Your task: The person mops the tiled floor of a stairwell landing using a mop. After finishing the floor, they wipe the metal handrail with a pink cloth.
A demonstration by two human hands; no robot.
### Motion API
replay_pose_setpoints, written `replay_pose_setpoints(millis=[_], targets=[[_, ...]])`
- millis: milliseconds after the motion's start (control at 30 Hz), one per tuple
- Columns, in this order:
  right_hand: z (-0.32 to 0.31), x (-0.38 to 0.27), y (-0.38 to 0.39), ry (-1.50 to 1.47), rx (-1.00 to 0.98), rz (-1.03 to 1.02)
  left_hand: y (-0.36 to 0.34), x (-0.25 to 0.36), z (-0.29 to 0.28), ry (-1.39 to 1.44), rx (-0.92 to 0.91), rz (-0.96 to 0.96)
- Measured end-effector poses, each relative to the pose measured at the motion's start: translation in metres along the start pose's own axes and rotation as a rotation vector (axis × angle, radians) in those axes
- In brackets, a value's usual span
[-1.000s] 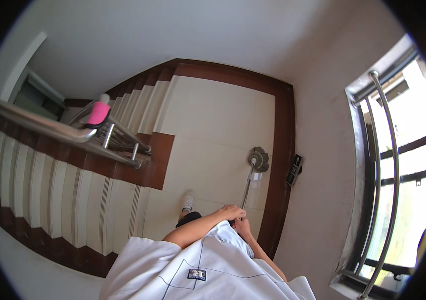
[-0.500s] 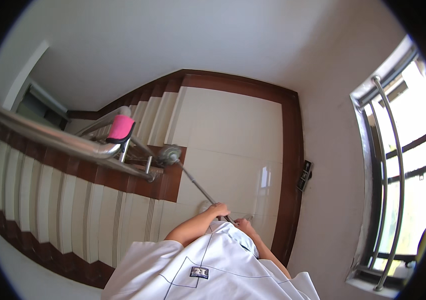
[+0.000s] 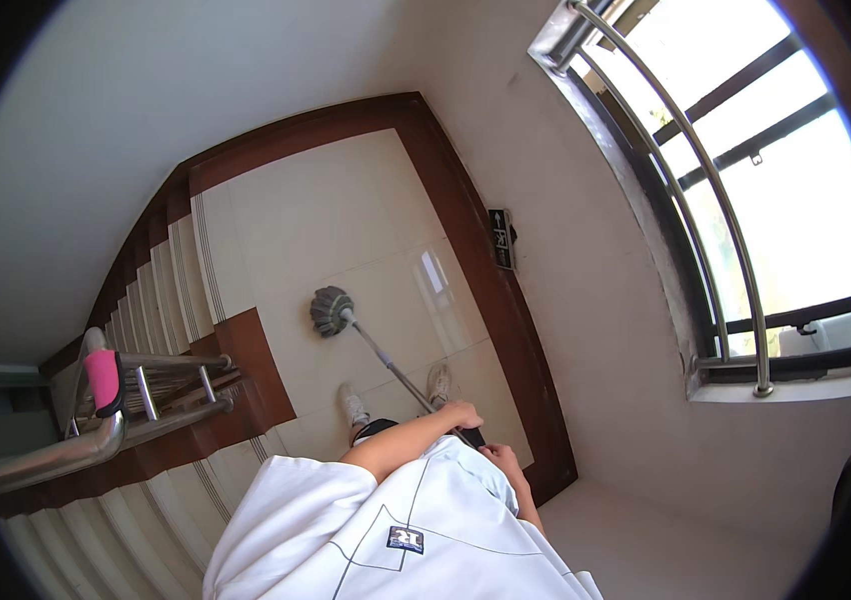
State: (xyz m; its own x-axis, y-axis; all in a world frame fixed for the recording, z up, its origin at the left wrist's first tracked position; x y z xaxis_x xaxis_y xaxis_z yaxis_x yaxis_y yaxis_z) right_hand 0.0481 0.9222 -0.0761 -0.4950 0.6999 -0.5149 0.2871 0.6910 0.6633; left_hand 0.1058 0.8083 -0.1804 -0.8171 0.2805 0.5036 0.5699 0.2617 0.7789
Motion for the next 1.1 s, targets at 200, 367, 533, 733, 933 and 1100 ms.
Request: replay_pose_setpoints(millis=[200,367,533,733,933,1100], targets=[[-0.041,0.027,-0.005,-0.045,0.211,0.041,0.006,0.042,-0.032,0.258,0.009,-0.105],[-0.075,0.033,-0.030,-0.249,0.226,0.059,-0.053,0.053,0.003,0.479,0.198,0.093],[-0.083,0.033,-0.056,-0.341,0.042,0.048,-0.042,0.061,-0.014,0.595,0.127,0.137],[-0.086,-0.013,-0.070,-0.177,-0.168,-0.047,-0.040,0.054,-0.027,0.519,0.215,0.109],[-0.064,-0.005,-0.079,-0.278,-0.231,-0.066,-0.014,0.053,-0.050,0.231,0.322,0.022],[-0.021,-0.004,-0.074,-0.316,-0.224,-0.077,0.010,0.024,-0.044,0.189,0.256,-0.049]])
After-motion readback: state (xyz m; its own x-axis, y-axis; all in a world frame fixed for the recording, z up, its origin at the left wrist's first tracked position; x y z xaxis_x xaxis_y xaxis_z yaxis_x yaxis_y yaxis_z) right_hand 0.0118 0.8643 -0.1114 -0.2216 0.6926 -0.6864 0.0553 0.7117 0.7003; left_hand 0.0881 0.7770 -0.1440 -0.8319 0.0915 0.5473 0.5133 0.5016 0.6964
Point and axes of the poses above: each hand's wrist, its own y-axis away from the middle knuckle, its own z-axis out of the palm, x = y × z, the point moved 5 cm from there along -y, towards the middle knuckle, and after that the axes turned 8 degrees about -z, right-handed, at the moved point
